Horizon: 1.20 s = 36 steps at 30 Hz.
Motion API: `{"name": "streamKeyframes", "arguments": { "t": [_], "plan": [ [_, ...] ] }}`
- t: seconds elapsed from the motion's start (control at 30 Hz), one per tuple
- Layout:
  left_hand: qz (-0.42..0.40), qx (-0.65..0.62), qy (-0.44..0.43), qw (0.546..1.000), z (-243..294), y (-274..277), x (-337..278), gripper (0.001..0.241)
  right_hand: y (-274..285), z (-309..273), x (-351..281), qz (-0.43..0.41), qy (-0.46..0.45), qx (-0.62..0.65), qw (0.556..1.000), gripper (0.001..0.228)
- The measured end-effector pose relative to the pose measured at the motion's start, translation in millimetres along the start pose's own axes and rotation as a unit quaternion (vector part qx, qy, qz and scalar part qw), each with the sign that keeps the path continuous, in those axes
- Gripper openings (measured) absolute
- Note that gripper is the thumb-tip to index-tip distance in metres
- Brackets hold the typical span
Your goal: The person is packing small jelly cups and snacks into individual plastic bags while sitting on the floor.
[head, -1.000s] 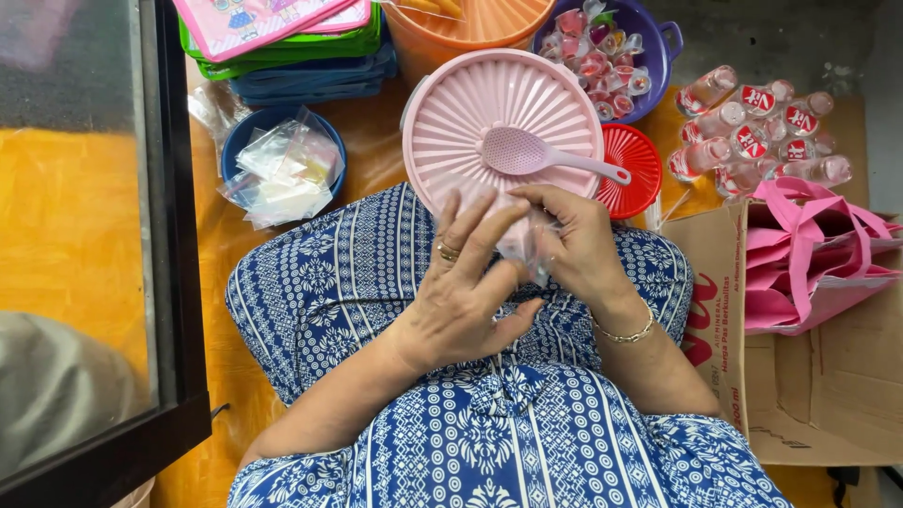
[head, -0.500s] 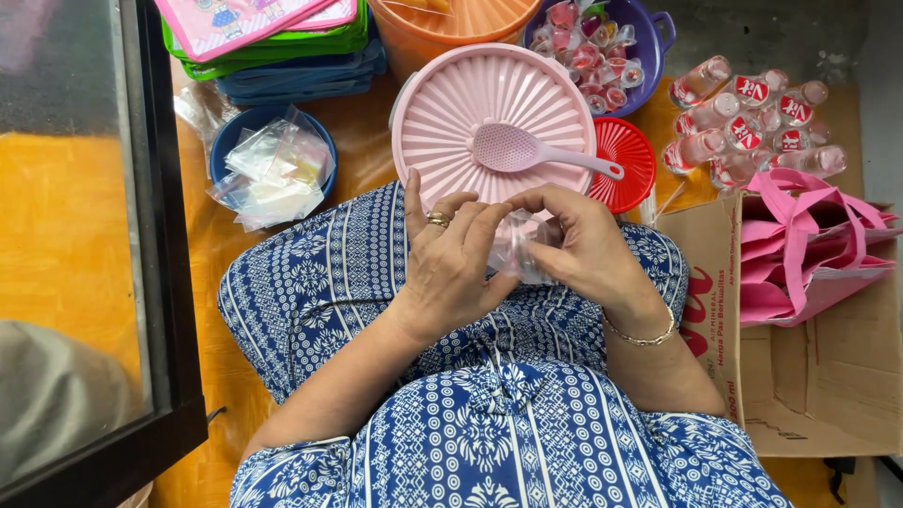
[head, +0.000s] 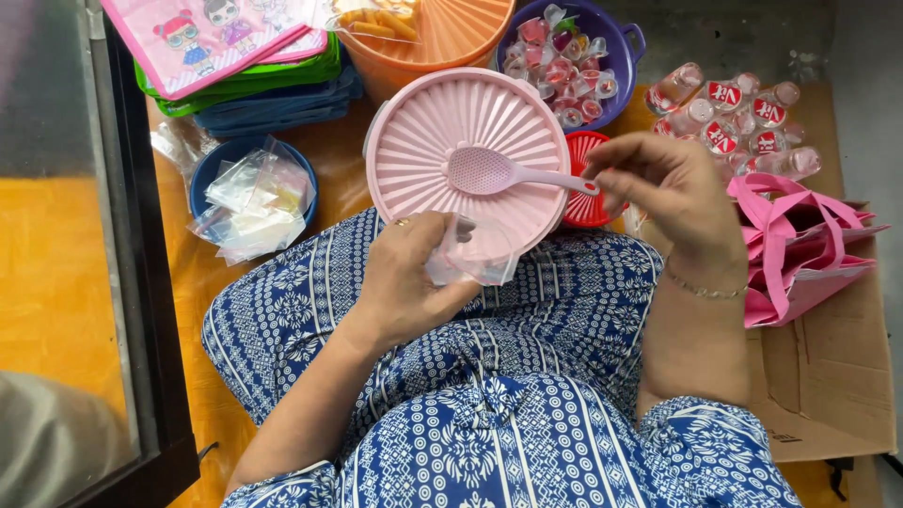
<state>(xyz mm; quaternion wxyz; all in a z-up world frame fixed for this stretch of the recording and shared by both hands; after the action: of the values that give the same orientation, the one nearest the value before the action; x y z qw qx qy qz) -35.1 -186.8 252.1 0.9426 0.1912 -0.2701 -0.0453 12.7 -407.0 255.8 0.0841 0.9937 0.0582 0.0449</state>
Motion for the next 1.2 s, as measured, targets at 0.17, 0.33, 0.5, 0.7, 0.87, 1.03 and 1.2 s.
{"name": "streamKeyframes", "arguments": {
  "t": [0.17, 0.33, 0.5, 0.7, 0.87, 1.03, 1.2],
  "plan": [
    [-0.019, 0.012, 0.065, 0.998, 4, 5, 25, 0.031, 69, 61, 55, 0.096, -0.059, -0.084, 0.99, 0.01],
    [0.007, -0.027, 0.161, 0.987, -9, -2, 39, 0.034, 104, 152, 111, 0.132, -0.156, -0.19, 0.96, 0.01],
    [-0.003, -0.004, 0.199, 0.98, -20, -10, 49, 0.033, 94, 215, 169, 0.059, -0.116, -0.346, 0.929, 0.035],
    [-0.017, -0.026, 0.209, 0.977, -27, -10, 51, 0.033, 47, 208, 197, 0.004, -0.153, -0.4, 0.904, 0.069],
    [-0.012, -0.025, 0.196, 0.98, -32, -7, 48, 0.032, 28, 233, 213, -0.025, -0.121, -0.47, 0.874, 0.058],
    [-0.02, -0.025, 0.198, 0.98, -36, -9, 46, 0.032, 30, 232, 208, 0.016, -0.146, -0.521, 0.841, 0.035],
    [-0.018, -0.025, 0.187, 0.982, -36, -11, 50, 0.032, 42, 228, 207, 0.039, -0.095, -0.522, 0.847, 0.02]
  ]
}}
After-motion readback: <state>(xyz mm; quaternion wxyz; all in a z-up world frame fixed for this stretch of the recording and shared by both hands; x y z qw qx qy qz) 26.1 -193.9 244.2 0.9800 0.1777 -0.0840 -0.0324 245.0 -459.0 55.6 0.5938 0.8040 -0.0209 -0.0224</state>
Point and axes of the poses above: each hand's wrist, its own x-axis towards the middle knuckle, its own y-axis out of the back of the hand, z = x × y, the point moved 7 cm from there along x, towards the middle knuckle, and after that the axes turned 6 degrees about z, right-handed, at the moved point
